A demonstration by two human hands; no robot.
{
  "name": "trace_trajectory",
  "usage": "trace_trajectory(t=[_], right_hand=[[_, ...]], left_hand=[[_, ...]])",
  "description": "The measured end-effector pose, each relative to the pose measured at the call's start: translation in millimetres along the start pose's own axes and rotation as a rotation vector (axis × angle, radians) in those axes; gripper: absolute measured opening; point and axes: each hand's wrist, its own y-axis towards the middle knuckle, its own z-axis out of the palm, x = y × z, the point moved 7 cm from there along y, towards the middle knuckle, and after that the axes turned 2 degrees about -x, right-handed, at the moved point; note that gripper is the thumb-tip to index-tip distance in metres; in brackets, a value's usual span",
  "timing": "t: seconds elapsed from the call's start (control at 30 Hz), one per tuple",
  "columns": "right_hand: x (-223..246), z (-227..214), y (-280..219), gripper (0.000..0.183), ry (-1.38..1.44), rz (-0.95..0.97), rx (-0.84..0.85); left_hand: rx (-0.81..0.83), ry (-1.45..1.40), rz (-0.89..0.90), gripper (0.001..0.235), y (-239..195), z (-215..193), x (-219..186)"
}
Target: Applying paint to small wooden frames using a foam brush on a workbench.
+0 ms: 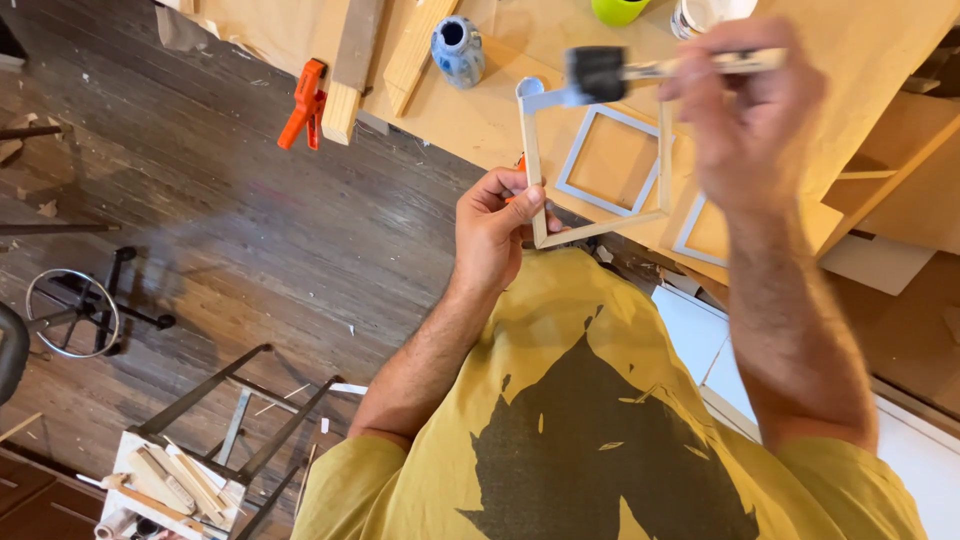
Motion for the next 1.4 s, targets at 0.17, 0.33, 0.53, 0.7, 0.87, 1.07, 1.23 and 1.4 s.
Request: trace_trajectory(t=[0.17,0.33,0.53,0.7,0.87,1.07,1.23,1.4], right_hand=[[-20,-29,-9,0.016,-0.052,-0.004,-0.1],[12,19,1,0.009,0.074,0.106,-0.003],[-3,-2,-3,0.008,0.027,0.062,-0.004],[-16,-31,-12,0.018,-0.015,0.043,-0.108],[17,7,-3,0.014,0.083,0.125,-0.061],[14,-3,-4,0.009,-0.008,-0.023,-0.031],[37,15,2,0.014,0.06,-0.056,0.017],[37,14,1,0.016,0.052,0.01,-0.014]], left_hand=[[-0.029,-0.006,0.026,0.011,1,-10,-1],[-0.007,0.009,0.035,0.011,0,-8,1],[-0.008,0.021,0.033,0.013,-5,-12,-2],[-0.039,0.029,0.023,0.011,-3,-20,4],[0.019,0.014,0.024,0.012,-5,-7,6],[0.042,0.04,0.033,0.013,-6,-2,7],[0.065,0.017,0.052,0.012,-9,1,7],[0.032,0.027,0.042,0.011,-10,-3,5]])
